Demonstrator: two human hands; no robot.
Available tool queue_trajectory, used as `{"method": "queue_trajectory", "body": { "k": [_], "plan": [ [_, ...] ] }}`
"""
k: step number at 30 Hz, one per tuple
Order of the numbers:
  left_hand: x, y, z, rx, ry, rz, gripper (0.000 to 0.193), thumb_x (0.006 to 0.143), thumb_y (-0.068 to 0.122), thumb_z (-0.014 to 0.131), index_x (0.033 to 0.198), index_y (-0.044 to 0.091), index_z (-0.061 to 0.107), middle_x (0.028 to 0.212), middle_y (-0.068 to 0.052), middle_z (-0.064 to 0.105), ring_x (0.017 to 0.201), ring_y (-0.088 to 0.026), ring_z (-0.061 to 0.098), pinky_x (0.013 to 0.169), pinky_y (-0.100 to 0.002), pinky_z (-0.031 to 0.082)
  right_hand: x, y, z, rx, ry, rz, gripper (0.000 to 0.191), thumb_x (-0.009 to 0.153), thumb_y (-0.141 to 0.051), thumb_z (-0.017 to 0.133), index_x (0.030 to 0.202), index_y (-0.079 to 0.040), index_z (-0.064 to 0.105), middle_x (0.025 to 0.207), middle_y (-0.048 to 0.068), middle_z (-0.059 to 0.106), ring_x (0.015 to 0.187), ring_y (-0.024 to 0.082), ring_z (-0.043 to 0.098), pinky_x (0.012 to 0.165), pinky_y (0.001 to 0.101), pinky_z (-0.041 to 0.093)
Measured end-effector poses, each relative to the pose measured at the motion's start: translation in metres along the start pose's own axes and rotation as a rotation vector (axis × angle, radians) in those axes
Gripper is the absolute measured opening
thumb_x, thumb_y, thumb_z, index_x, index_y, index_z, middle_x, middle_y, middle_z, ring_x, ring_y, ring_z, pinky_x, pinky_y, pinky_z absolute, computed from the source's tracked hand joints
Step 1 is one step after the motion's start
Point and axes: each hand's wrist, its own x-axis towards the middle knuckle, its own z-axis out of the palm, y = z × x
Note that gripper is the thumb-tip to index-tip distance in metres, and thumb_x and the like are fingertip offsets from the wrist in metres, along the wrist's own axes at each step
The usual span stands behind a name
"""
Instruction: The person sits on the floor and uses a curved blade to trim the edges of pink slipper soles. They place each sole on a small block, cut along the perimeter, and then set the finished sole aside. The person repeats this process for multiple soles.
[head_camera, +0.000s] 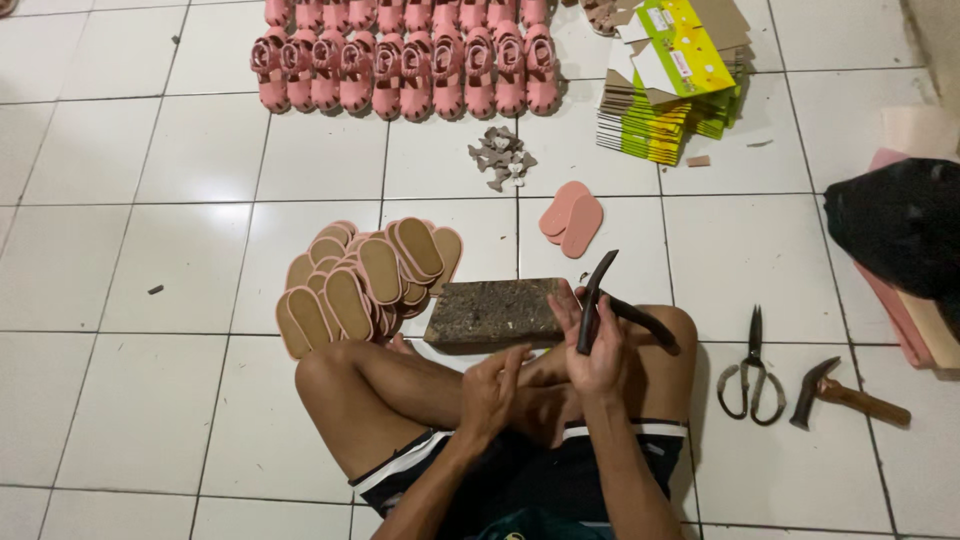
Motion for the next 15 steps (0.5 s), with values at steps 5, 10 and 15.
{"method": "queue_trajectory", "body": {
  "k": [5, 10, 15],
  "plan": [
    [0.083, -0.03, -0.066, 0.428, 0.182, 0.448, 0.03, 0.093, 0.017, 0.069, 0.117, -0.001, 0.066, 0.122, -0.025, 0.068, 0.111, -0.044, 0.065, 0.095, -0.048, 0.053, 0.006, 0.024, -0.028, -0.693, 0.026, -0.034, 0.018, 0.099, -0.004, 0.067, 0.111, 0.009, 0.063, 0.109, 0.017, 0.072, 0.105, 0.023, 0.07, 0.101, 0.0394, 0.056],
    [0.171, -0.038, -0.119, 1.08, -0.117, 0.303, 0.066, 0.08, 0.009, 0.075, 0.14, 0.006, 0.049, 0.154, -0.02, 0.042, 0.141, -0.045, 0.039, 0.112, -0.056, 0.039, 0.023, 0.05, -0.048, -1.228, 0.143, -0.091, 0.024, 0.094, -0.003, 0.07, 0.113, 0.008, 0.06, 0.105, 0.014, 0.074, 0.09, 0.015, 0.068, 0.08, 0.028, 0.055],
    [0.233, -0.025, -0.132, 1.393, -0.479, 0.363, 0.088, 0.08, 0.025, 0.082, 0.155, 0.029, 0.035, 0.165, -0.014, 0.024, 0.151, -0.044, 0.025, 0.116, -0.065, 0.025, 0.041, 0.07, -0.043, -1.295, 0.085, -0.105, 0.031, 0.097, -0.012, 0.069, 0.116, 0.008, 0.055, 0.104, 0.015, 0.073, 0.095, 0.016, 0.07, 0.08, 0.0293, 0.056]
  ]
}}
